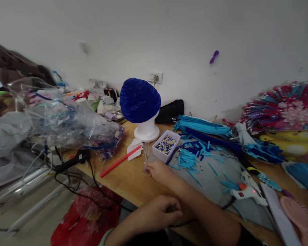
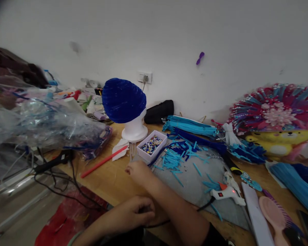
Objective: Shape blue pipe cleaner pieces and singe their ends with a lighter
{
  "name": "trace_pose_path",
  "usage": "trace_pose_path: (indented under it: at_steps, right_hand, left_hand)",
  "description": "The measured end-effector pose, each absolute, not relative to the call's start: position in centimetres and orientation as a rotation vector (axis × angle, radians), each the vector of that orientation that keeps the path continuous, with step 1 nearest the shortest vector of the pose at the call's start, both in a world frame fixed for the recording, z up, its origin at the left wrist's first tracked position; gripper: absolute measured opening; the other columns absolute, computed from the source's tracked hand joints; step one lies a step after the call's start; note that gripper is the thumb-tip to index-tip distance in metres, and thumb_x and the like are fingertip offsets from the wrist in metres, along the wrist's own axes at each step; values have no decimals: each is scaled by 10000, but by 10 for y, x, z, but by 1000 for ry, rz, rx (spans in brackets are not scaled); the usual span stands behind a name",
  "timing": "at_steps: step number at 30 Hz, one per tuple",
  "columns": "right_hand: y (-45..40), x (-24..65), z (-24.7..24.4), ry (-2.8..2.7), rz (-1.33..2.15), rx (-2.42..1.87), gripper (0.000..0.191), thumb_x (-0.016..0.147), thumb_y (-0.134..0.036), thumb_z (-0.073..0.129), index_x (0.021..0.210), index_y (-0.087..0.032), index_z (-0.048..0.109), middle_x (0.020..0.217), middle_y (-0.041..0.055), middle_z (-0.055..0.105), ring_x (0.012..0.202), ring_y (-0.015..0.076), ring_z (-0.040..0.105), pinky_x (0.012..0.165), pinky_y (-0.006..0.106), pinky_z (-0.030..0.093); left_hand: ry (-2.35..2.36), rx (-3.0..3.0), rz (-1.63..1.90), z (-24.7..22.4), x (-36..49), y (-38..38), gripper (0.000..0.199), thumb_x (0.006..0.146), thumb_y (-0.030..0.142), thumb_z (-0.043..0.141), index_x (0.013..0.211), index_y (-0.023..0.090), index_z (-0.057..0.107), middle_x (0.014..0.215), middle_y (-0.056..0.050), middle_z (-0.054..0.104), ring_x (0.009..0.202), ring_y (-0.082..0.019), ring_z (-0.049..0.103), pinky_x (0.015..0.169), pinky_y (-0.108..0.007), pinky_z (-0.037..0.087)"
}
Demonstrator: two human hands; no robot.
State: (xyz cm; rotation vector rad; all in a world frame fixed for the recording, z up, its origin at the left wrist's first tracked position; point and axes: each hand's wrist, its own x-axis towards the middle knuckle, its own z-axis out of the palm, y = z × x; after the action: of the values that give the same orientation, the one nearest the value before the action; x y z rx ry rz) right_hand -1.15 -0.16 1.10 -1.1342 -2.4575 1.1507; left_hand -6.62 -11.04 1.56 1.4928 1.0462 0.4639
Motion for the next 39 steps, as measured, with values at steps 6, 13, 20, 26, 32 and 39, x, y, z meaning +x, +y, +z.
trace_pose_path:
  at_steps: [6,13,20,26,32,39]
  right_hand:
    - [10,7,-4,-1855,1605,-1162,71,707,-136,663,673,-191,694,638,-16,671,637,147,603,612,251,470]
    - [5,24,7,-1406,1977,-946,407,542,-501,847,738,-162,735,662,3,691,605,144,634,648,289,515]
    - [-2,34,4,-1317,2034,-946,486,487,-562,869,719,-162,718,646,8,684,602,155,643,670,320,533]
    - [-14,77,7,-1491,1986,-993,514,585,-652,785,724,-171,669,684,27,683,600,148,629,635,299,505]
    - [-29,147,14,-2147,1400,-1478,512,932,-522,441,533,-207,498,512,25,566,537,159,550,584,288,411]
    - [-51,162,21,-2504,839,-1732,251,889,-177,531,1062,-217,708,1003,95,751,946,239,683,771,298,427]
  left_hand:
    - [1349,1319,1111,13,-94,-86,347,806,530,524,714,195,526,643,27,498,633,-136,470,607,-254,395]
    - [1525,1299,1334,11,-116,-69,307,733,434,665,910,184,677,743,-7,643,619,-144,522,619,-267,443]
    - [1479,1304,1332,7,-107,-61,228,714,414,689,747,188,701,707,-31,668,686,-178,566,672,-288,456]
    - [1227,1163,1204,6,-83,-57,284,668,441,684,610,188,569,577,17,550,602,-145,493,625,-276,405]
    - [1148,1432,1000,14,-43,-30,373,827,515,460,627,204,511,598,18,482,614,-152,471,637,-287,387]
    - [1233,1993,838,21,-7,13,286,926,313,398,687,213,518,738,-29,603,762,-197,565,748,-315,437]
